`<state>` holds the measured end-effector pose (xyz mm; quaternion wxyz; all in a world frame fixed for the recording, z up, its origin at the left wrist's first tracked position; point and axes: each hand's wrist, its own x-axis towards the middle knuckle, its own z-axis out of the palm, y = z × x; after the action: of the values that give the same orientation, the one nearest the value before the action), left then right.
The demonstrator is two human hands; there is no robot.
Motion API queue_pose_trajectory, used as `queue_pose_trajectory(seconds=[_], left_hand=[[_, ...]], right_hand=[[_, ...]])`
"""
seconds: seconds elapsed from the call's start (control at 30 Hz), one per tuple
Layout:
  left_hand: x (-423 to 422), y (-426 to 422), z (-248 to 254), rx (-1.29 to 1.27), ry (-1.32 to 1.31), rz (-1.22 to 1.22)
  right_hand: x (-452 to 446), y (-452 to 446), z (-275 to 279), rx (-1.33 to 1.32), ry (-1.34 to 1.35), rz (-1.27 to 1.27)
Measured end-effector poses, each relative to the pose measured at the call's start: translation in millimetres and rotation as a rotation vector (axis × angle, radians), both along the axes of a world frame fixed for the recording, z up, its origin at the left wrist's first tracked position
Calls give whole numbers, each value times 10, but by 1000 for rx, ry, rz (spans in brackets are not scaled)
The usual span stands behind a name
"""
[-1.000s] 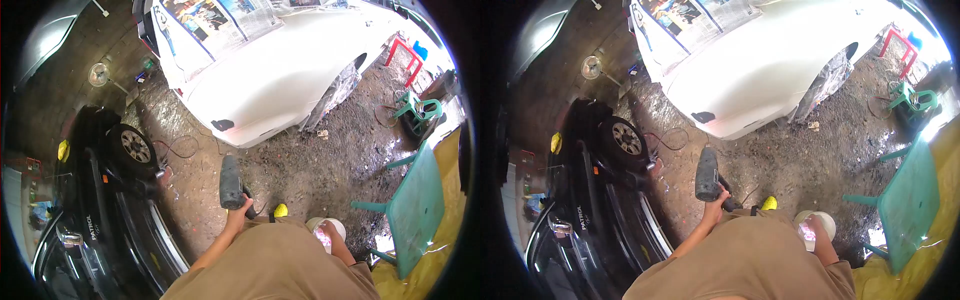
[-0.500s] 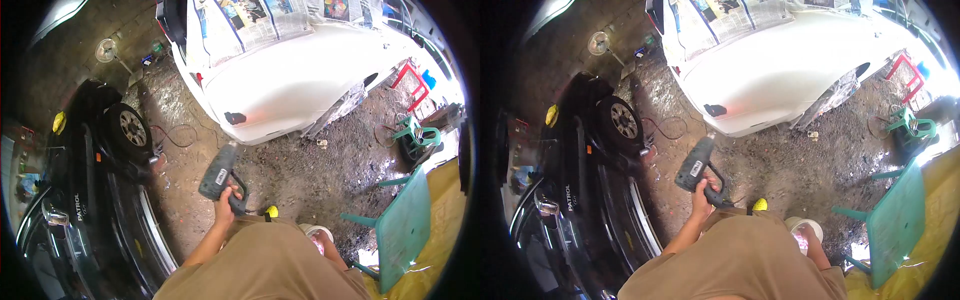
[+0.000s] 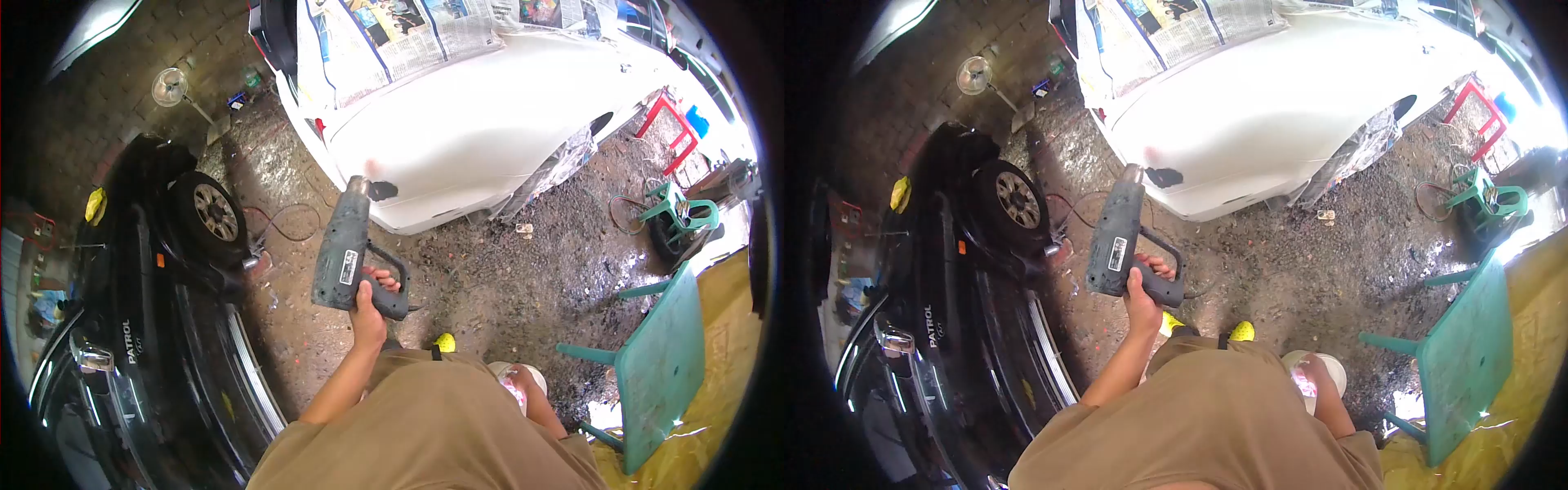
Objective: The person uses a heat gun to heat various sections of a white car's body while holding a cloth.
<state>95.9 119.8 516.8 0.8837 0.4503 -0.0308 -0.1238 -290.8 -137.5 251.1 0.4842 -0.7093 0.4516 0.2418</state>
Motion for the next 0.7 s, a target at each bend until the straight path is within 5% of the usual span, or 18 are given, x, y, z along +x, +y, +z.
queue_pose_trajectory(seconds=[0.13,0.23,0.33,0.53,0.7], left_hand=[[-52,-129,171,-14,-4,-138],[-77,-90,129,-76,10,-248],[-104,-46,142,7,61,-204],[-58,508,-279,65,218,-85],[104,929,-576,22,369,-33]], right_hand=[[-248,73,-271,78,7,-99],[-446,138,-383,-64,94,128],[-920,-72,-1336,277,-105,146],[152,114,173,-88,98,207],[635,-34,104,-254,138,437]])
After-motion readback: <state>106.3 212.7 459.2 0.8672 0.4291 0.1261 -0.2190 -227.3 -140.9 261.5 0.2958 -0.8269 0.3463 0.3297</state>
